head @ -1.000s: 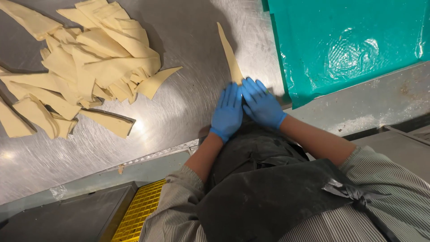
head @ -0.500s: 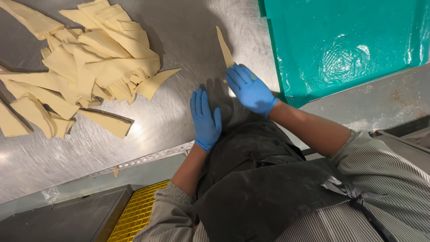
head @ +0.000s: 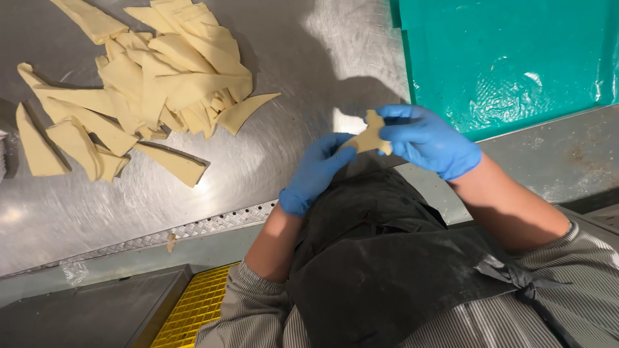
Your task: Rolling individual triangular pieces of dough into croissants and placing them on a tray.
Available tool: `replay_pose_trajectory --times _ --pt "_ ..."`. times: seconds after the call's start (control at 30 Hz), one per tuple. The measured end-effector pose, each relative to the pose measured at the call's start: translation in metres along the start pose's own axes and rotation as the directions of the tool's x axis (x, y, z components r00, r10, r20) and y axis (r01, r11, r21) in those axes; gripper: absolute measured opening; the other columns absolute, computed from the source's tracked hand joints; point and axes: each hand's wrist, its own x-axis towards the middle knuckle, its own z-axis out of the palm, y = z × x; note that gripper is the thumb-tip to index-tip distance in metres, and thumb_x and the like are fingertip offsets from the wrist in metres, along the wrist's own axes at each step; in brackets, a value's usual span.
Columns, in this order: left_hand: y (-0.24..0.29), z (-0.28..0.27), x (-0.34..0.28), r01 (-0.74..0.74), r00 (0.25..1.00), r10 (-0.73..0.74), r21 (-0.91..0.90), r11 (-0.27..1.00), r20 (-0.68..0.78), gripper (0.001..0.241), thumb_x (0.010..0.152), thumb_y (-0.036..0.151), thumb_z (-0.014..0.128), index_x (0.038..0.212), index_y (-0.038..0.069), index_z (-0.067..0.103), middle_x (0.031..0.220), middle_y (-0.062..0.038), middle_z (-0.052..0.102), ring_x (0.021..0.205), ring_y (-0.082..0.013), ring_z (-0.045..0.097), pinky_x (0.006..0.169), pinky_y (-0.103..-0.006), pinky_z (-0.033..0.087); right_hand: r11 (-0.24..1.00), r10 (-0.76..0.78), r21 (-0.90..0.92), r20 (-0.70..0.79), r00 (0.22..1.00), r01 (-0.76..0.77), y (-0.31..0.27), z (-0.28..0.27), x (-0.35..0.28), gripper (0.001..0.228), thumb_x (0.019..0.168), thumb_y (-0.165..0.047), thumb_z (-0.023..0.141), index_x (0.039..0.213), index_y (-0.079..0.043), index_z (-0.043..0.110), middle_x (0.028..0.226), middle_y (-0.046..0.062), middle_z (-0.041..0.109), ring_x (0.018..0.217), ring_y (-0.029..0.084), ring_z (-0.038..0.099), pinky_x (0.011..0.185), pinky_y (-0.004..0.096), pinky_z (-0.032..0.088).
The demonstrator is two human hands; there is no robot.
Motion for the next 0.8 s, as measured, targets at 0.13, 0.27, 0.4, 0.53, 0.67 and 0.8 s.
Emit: replay_pose_trajectory --times 0.13,0.27,0.4,0.53,0.67,0.8 --pt "0.047 -0.002 -0.023 0.038 0.997 -0.038 0.006 0.999 0.062 0.037 0.096 0.022 0.071 0.123 -0.003 0.071 0.105 -0.007 0.073 0.094 -0.0109 0.062 0.083 -0.0278 0.053 0.995 -0.041 0.098 0.086 0.995 0.033 -0.010 0.015 -0.024 0.035 0.095 0.007 0.062 0.130 0.011 0.065 0.106 0.020 0.071 0.091 0.024 0.070 0.080 0.031 0.057" --pt "0.090 -0.004 -0.042 0.069 0.996 -0.068 -0.008 0.998 0.059 0.029 0.094 0.015 0.070 0.118 -0.002 0.073 0.100 -0.004 0.075 0.090 -0.0090 0.066 0.081 -0.0249 0.055 0.991 -0.110 -0.060 0.158 0.981 0.120 -0.007 0.024 -0.038 0.038 0.090 0.010 0.064 0.128 0.010 0.062 0.120 0.017 0.068 0.101 0.022 0.070 0.087 0.032 0.060" --pt "0.109 -0.001 -0.056 0.053 0.998 -0.053 -0.003 0.999 -0.034 0.026 0.092 0.009 0.070 0.115 -0.001 0.075 0.099 -0.005 0.076 0.090 -0.0083 0.067 0.083 -0.0241 0.056 0.989 -0.140 0.062 0.160 0.977 0.131 -0.006 0.019 -0.048 0.041 0.088 0.008 0.065 0.128 0.010 0.058 0.129 0.019 0.068 0.102 0.027 0.070 0.088 0.039 0.060" --pt "0.112 0.008 -0.060 0.044 0.999 -0.046 -0.084 0.996 -0.023 0.026 0.092 0.007 0.071 0.117 0.000 0.075 0.099 -0.005 0.075 0.089 -0.0081 0.065 0.082 -0.0243 0.055 0.989 -0.145 0.010 0.204 0.968 0.146 -0.005 0.033 -0.057 0.042 0.092 0.003 0.066 0.133 0.010 0.061 0.123 0.020 0.068 0.105 0.026 0.071 0.094 0.037 0.060" --pt "0.125 0.006 -0.064 -0.081 0.995 0.088 0.166 0.983 -0.039 0.025 0.091 0.008 0.073 0.115 0.006 0.077 0.096 -0.004 0.072 0.088 -0.0105 0.066 0.080 -0.0259 0.053 0.988 -0.149 0.001 0.256 0.955 0.154 -0.006 0.016 -0.061 0.051 0.085 0.006 0.070 0.135 0.008 0.061 0.124 0.018 0.068 0.097 0.027 0.071 0.085 0.040 0.061" --pt "0.118 0.010 -0.065 -0.062 0.996 0.074 0.212 0.975 -0.049 0.024 0.091 0.010 0.074 0.114 0.008 0.079 0.094 -0.005 0.069 0.086 -0.0131 0.064 0.078 -0.0276 0.051 0.976 -0.214 0.015 0.301 0.929 0.219 0.002 0.002 -0.059 0.045 0.091 0.008 0.069 0.136 0.009 0.060 0.121 0.019 0.068 0.106 0.025 0.070 0.095 0.038 0.059"
